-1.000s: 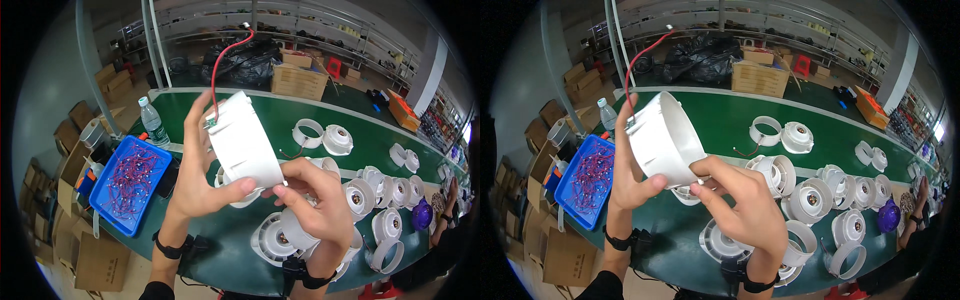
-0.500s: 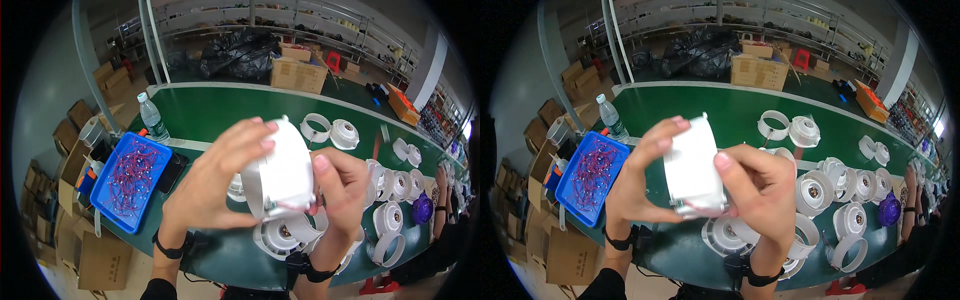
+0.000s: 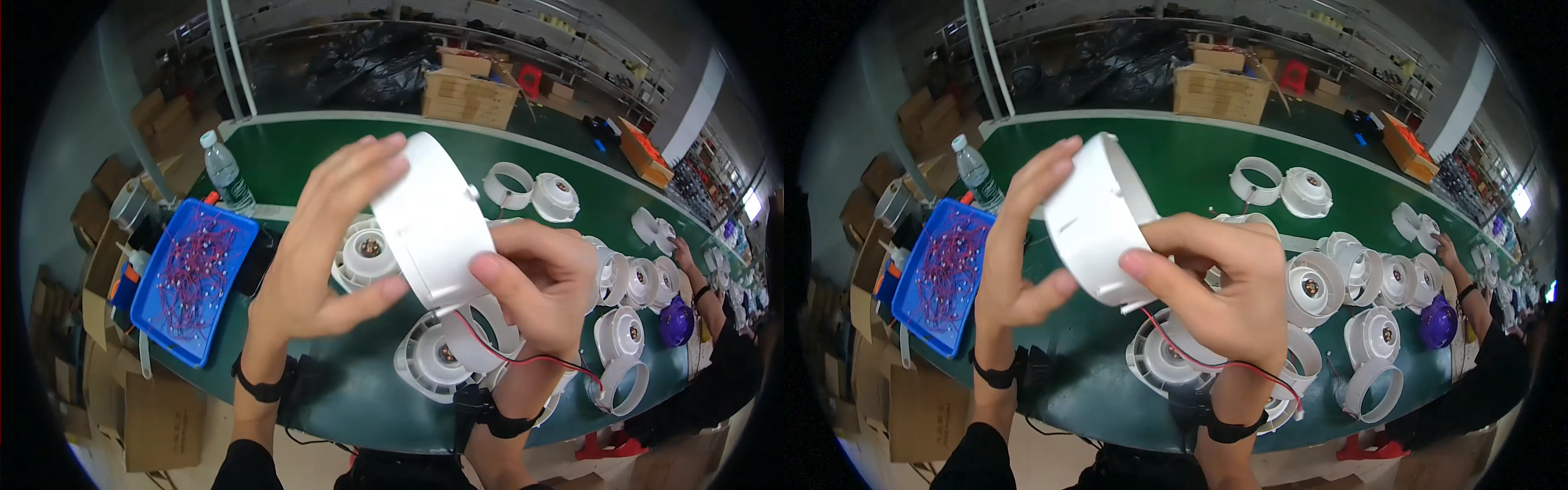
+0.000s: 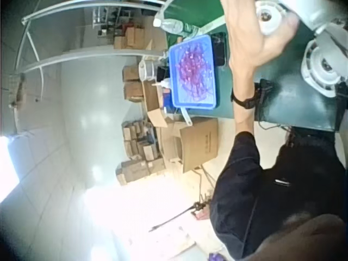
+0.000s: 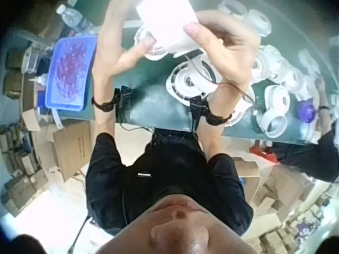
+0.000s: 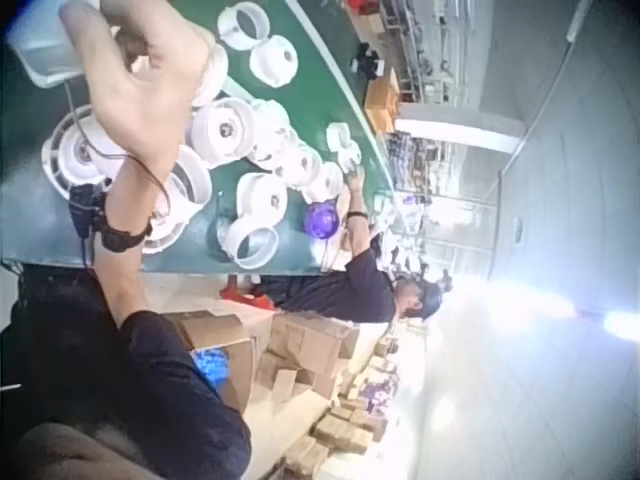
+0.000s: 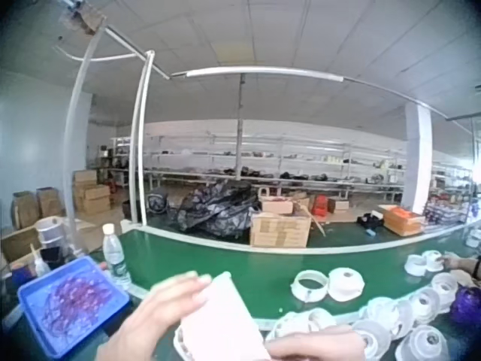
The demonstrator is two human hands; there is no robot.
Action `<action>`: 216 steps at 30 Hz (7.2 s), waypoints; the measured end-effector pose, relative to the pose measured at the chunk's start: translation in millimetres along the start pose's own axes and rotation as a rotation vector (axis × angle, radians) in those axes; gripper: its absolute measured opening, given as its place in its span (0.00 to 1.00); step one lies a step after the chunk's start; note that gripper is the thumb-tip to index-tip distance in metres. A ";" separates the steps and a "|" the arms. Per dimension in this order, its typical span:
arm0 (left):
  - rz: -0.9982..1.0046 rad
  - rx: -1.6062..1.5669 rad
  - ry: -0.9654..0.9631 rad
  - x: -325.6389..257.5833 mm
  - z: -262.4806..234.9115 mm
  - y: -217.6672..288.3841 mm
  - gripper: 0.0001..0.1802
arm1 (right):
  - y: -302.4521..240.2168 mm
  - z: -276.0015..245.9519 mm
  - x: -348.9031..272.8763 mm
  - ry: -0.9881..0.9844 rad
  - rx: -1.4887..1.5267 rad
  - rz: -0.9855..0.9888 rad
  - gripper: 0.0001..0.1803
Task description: The person assembles white plastic housing components for electronic devices on a green workbench. They pick up circular casings, align them with internal motor units, and snap them together by hand. The person handles the components one at a time, occasionally adjusting the position of the parts before securing them.
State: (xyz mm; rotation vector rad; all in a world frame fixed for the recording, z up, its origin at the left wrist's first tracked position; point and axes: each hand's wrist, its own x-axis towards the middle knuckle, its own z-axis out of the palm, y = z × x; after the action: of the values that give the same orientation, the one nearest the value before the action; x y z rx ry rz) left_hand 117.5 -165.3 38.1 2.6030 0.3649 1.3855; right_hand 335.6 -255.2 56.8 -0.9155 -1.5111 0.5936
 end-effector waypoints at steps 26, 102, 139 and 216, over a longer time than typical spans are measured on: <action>-1.149 -0.922 0.519 -104.6 10.5 -209.6 0.27 | 26.5 14.4 10.9 0.064 -0.141 0.242 0.13; -0.455 -0.261 -0.357 11.9 9.6 -28.8 0.19 | 23.5 -26.8 -0.7 -0.005 -0.125 0.153 0.16; -0.122 -0.205 0.009 16.7 35.1 25.8 0.43 | -21.3 7.6 -20.4 -0.050 -0.083 0.040 0.21; -1.074 0.775 -0.518 -209.7 -36.9 -112.5 0.40 | -23.7 -4.6 -59.9 0.106 -0.265 0.086 0.22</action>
State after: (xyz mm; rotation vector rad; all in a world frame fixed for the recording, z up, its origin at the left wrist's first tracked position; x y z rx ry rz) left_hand -41.2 -118.0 -136.7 2.3128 2.0826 0.1839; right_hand 333.8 -318.1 42.2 -1.2016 -1.4824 0.4046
